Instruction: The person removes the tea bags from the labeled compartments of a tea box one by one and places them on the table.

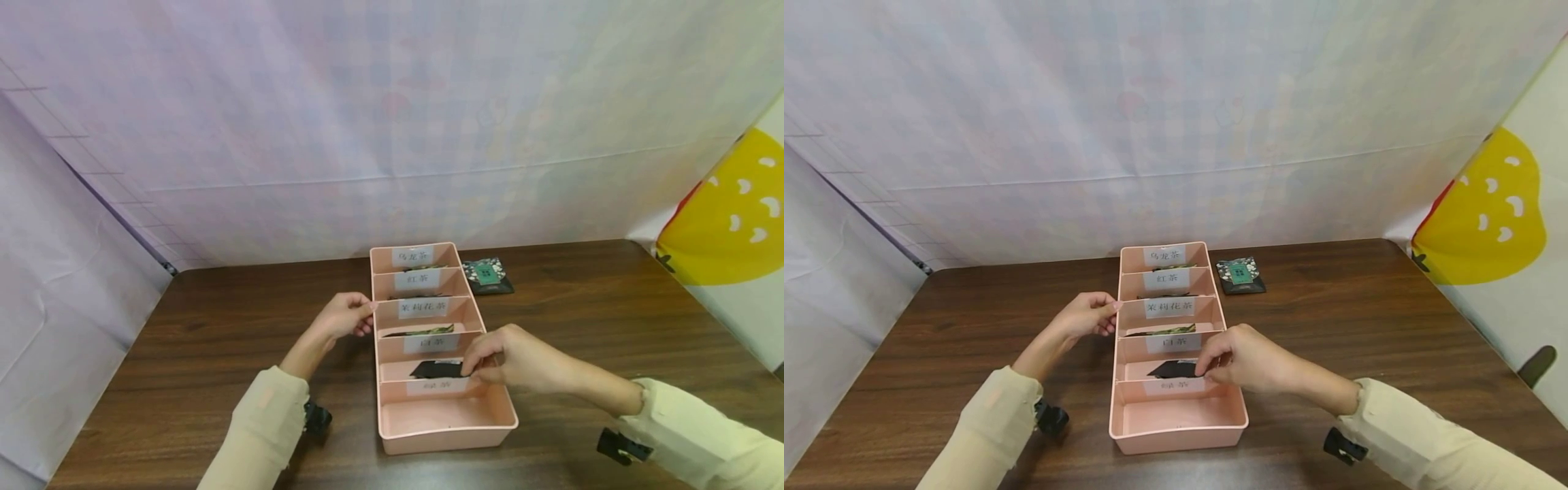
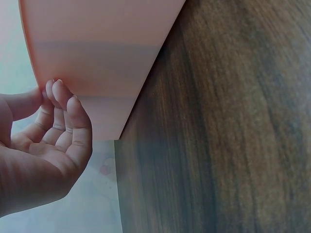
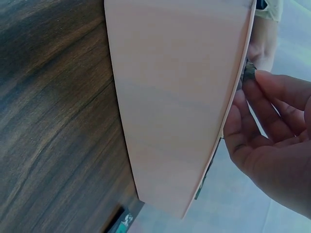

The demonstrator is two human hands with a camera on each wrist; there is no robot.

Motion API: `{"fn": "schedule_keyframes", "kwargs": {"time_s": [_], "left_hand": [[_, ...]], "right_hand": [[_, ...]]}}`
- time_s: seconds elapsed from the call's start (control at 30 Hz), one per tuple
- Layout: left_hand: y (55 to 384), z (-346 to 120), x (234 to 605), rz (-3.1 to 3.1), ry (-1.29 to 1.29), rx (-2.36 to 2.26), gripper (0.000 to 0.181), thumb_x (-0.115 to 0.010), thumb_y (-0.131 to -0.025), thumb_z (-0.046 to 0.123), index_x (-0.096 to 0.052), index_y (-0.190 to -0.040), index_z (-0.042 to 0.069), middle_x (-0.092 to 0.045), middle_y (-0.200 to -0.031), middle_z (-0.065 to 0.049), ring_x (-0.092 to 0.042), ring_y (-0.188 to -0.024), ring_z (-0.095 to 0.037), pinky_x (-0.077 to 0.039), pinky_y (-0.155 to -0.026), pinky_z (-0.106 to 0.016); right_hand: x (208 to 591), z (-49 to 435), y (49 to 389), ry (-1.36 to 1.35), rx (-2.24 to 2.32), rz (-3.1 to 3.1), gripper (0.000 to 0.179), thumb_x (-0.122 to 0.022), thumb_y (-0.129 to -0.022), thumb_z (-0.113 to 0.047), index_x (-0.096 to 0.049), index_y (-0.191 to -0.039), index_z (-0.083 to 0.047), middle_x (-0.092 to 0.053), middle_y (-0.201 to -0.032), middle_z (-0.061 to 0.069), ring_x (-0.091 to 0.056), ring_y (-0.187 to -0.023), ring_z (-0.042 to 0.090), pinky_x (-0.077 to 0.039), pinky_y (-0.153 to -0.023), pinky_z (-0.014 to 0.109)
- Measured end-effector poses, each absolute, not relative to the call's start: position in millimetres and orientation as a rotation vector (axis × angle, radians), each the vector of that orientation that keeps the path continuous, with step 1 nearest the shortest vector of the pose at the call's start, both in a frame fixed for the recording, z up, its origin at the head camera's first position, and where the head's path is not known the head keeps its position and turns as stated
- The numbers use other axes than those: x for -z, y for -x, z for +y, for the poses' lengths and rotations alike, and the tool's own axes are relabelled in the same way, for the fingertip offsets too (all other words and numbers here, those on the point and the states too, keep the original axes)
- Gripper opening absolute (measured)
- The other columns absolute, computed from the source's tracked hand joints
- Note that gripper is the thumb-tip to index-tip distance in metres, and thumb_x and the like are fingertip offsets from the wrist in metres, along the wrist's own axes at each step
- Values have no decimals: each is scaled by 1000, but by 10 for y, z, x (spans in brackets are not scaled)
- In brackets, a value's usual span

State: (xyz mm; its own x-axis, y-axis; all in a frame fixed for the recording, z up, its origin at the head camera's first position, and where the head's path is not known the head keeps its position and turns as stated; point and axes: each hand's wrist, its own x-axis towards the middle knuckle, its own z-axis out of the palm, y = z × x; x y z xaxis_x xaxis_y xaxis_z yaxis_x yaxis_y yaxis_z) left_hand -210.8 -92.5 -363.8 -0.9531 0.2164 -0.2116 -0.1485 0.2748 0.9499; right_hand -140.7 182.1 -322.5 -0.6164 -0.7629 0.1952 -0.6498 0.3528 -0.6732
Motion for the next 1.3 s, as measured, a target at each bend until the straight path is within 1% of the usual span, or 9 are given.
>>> {"fn": "schedule_keyframes", "kwargs": {"time_s": [0.2, 0.5, 0.67, 0.8, 1.0, 1.2, 1.3], "left_hand": [[2104, -926, 3630, 2257, -65, -1720, 17, -51, -94, 9, -53, -83, -4, -52, -66, -4, -51, -54, -11, -46, -52, -21], [2118, -926, 3643, 2253, -54, -1715, 17, -51, -94, 9, -54, -83, -4, -52, -66, -4, -52, -55, -11, -46, -52, -21], [2119, -923, 3642, 2254, -47, -1718, 17, -52, -93, 9, -54, -83, -3, -52, -66, -4, -52, -55, -11, -46, -52, -21], [2117, -921, 3641, 2248, -44, -1723, 17, -52, -93, 10, -53, -83, -3, -52, -66, -4, -52, -55, -11, -46, -51, -21], [2119, -920, 3645, 2245, -45, -1724, 17, -52, -93, 10, -53, -82, -3, -52, -66, -4, -51, -55, -11, -45, -51, -21], [2122, -919, 3646, 2249, -38, -1715, 18, -52, -94, 10, -53, -84, -5, -52, -66, -5, -51, -55, -11, -45, -51, -21], [2119, -919, 3643, 2251, -39, -1713, 18, -52, -94, 10, -53, -85, -5, -52, -66, -5, -51, -55, -11, -46, -51, -21]], "right_hand": [[3223, 1825, 1410, 1269, 1105, 2474, 14, -67, -77, 6, -70, -81, -7, -67, -83, -2, -60, -75, 5, -51, -61, 24], [3221, 1825, 1428, 1251, 1102, 2536, 16, -68, -76, 6, -71, -80, -8, -67, -81, -2, -60, -74, 5, -51, -62, 24], [3187, 1834, 1446, 1165, 1126, 2554, 14, -68, -77, 4, -71, -80, -10, -67, -82, -1, -60, -75, 6, -51, -63, 25], [3137, 1864, 1458, 1079, 1135, 2560, 14, -65, -80, 4, -71, -84, -8, -67, -85, 0, -61, -74, 10, -51, -63, 26], [3056, 1924, 1502, 1021, 1129, 2608, 14, -64, -81, 3, -70, -88, -7, -67, -90, 3, -58, -72, 8, -49, -59, 25], [2965, 1952, 1550, 978, 1139, 2693, 17, -63, -81, 5, -70, -88, -9, -67, -89, 0, -58, -74, 11, -50, -63, 26], [2905, 1963, 1570, 945, 1161, 2737, 18, -62, -81, 6, -70, -87, -9, -66, -86, -1, -58, -73, 13, -50, -62, 26]]}}
